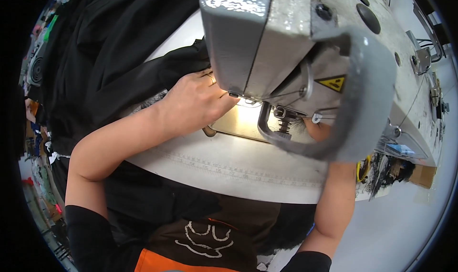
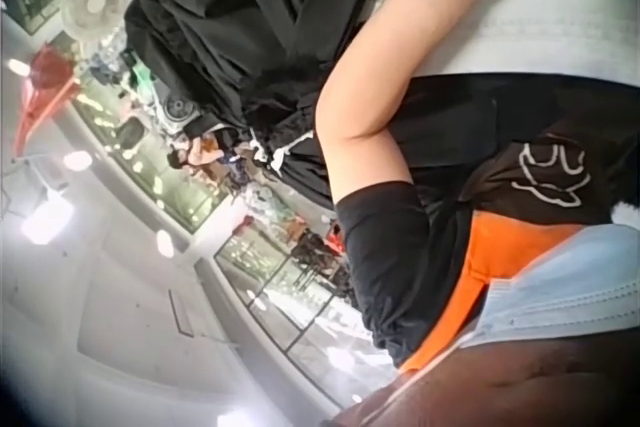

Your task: Sewing a black fabric garment piece using an industrial sewing machine.

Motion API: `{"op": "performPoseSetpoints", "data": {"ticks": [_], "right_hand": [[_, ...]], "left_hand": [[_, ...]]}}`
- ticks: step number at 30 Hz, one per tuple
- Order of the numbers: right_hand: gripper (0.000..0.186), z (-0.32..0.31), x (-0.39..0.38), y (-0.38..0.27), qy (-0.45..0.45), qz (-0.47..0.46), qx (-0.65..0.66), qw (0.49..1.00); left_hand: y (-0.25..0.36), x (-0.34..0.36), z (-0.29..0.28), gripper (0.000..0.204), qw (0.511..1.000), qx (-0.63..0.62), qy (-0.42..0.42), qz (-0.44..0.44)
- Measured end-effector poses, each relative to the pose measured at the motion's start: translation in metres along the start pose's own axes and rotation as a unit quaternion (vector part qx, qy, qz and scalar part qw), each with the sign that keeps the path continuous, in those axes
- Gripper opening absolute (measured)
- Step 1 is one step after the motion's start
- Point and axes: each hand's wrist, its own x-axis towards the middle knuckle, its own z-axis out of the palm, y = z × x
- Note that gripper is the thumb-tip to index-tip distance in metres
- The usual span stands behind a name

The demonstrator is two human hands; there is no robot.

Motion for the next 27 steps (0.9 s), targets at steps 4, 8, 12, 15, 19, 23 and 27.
{"op": "performPoseSetpoints", "data": {"ticks": [4,8,12,15,19,23,27], "right_hand": [[0.040,0.007,-0.001,0.008,0.010,-0.020,-0.032,0.999],[0.041,0.027,-0.002,0.026,0.101,-0.096,-0.070,0.988],[0.040,0.004,0.003,0.005,0.047,-0.049,-0.038,0.997],[0.036,-0.013,0.010,-0.008,0.065,-0.076,-0.033,0.994],[0.032,-0.026,0.021,-0.026,0.089,-0.119,-0.026,0.989],[0.028,-0.021,0.018,-0.047,-0.077,-0.034,0.128,0.988],[0.027,-0.046,0.026,-0.114,-0.032,-0.034,0.243,0.969]], "left_hand": [[0.000,0.000,0.001,0.022,1.000,0.001,0.005,-0.002],[0.001,0.004,0.000,0.021,1.000,0.010,0.012,-0.002],[0.001,0.005,-0.001,0.022,1.000,0.025,-0.006,-0.002],[0.001,0.004,0.000,0.023,0.999,0.038,0.017,-0.005],[0.001,0.004,0.003,0.024,0.998,0.031,0.047,-0.020],[0.003,0.002,0.005,0.026,0.998,-0.009,0.040,-0.041],[-0.001,-0.006,0.022,0.027,0.985,-0.067,0.146,-0.063]]}}
